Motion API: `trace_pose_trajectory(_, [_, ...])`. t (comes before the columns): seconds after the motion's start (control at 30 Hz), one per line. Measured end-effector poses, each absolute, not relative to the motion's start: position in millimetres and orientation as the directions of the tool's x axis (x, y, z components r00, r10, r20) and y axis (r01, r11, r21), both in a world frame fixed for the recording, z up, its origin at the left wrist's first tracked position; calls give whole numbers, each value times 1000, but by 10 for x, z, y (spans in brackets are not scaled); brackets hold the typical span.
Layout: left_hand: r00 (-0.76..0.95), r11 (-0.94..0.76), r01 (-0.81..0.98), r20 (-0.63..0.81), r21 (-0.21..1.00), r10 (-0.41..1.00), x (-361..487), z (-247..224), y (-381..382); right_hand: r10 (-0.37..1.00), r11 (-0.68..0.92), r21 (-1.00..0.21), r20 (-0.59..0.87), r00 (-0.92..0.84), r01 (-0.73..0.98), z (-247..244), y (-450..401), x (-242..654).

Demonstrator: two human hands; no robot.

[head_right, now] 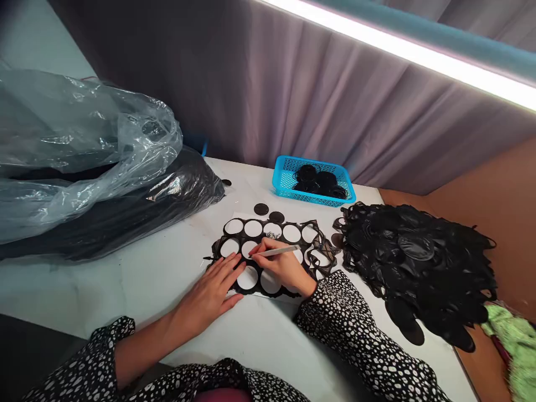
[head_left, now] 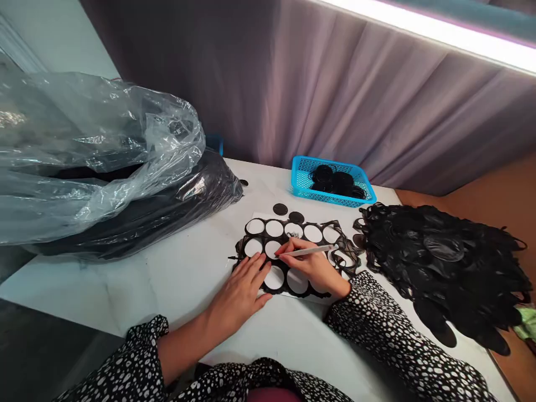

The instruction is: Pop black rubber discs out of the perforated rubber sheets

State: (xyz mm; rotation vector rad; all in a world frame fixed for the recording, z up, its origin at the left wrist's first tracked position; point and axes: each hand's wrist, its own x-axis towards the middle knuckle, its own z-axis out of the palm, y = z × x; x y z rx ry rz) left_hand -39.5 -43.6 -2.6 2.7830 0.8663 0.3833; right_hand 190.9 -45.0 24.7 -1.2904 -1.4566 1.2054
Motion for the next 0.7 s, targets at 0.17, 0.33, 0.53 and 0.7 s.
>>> trace_pose_trajectory(0.17, [796, -807, 534, 171, 254, 581, -395, -30, -425, 988, 75, -931, 21, -155, 356, 78, -469, 1821])
trace_pose_trajectory(0.33, [803, -808, 538, 145, 241, 578, -401, -33, -428, 987, 92, -904, 26, -162, 417, 83, -459, 1826])
trace_pose_trajectory(0.53, [792, -798, 526, 172, 295, 586, -404, -44, -426, 988, 79, -918, 19, -156, 388, 88, -458, 1825])
trace_pose_trajectory(0.7, [792, -803, 530, 178, 272, 584, -406, -40, -427, 981, 132, -874, 47, -189, 468, 60, -438, 1844])
